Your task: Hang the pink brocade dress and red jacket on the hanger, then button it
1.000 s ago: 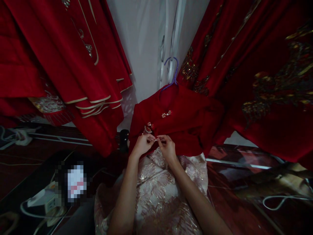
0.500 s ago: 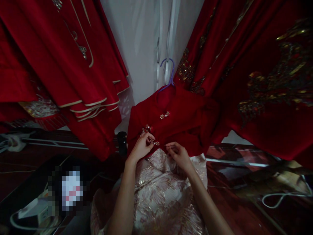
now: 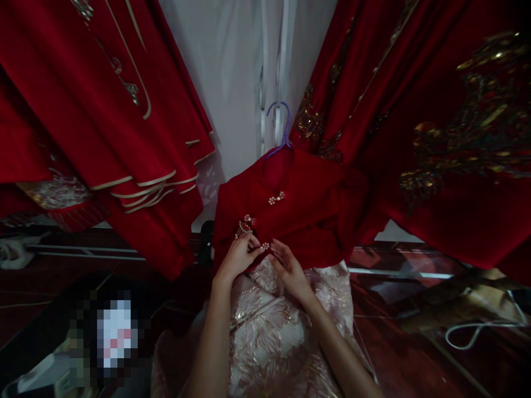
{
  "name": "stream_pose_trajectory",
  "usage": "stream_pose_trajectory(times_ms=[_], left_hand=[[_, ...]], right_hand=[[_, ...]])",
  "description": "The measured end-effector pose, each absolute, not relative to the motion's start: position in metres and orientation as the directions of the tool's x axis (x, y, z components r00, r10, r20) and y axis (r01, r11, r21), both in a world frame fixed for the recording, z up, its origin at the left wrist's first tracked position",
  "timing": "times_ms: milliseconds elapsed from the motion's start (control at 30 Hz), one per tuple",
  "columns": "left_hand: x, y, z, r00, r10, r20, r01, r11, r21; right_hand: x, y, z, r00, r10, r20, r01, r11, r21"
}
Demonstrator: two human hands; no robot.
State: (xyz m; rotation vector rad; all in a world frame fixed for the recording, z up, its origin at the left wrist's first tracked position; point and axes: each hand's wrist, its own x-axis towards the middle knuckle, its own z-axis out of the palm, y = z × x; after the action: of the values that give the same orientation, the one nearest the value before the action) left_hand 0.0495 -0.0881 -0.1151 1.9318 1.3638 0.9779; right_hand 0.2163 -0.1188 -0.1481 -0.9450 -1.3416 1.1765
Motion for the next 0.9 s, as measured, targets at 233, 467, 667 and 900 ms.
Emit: stream_pose_trajectory(times_ms=[233, 467, 667, 900], left_hand=[[0.045, -0.089, -0.117, 0.205, 0.960, 0.191, 0.437, -0.265, 0.860], [0.046, -0.091, -0.109, 0.224, 0.957, 0.183, 0.333, -0.252, 0.909], [0.049, -0.102, -0.094, 0.506, 0.862, -0.013, 0.116, -0.053, 0.992], [0.045, -0.087, -0.106, 0.091, 0.995, -0.038, -0.394, 0.071, 0.916]], right_hand=[[0.210, -0.122, -0.150, -0.124, 0.981, 0.146, -0.161, 0.125, -0.979], [0.213, -0.121, -0.143, -0.154, 0.983, 0.095, -0.194, 0.064, -0.979], [0.211, -0.126, -0.141, -0.062, 0.969, 0.238, -0.024, 0.237, -0.971], [0.216, -0.126, -0.136, 0.048, 0.976, 0.215, -0.062, 0.217, -0.974]])
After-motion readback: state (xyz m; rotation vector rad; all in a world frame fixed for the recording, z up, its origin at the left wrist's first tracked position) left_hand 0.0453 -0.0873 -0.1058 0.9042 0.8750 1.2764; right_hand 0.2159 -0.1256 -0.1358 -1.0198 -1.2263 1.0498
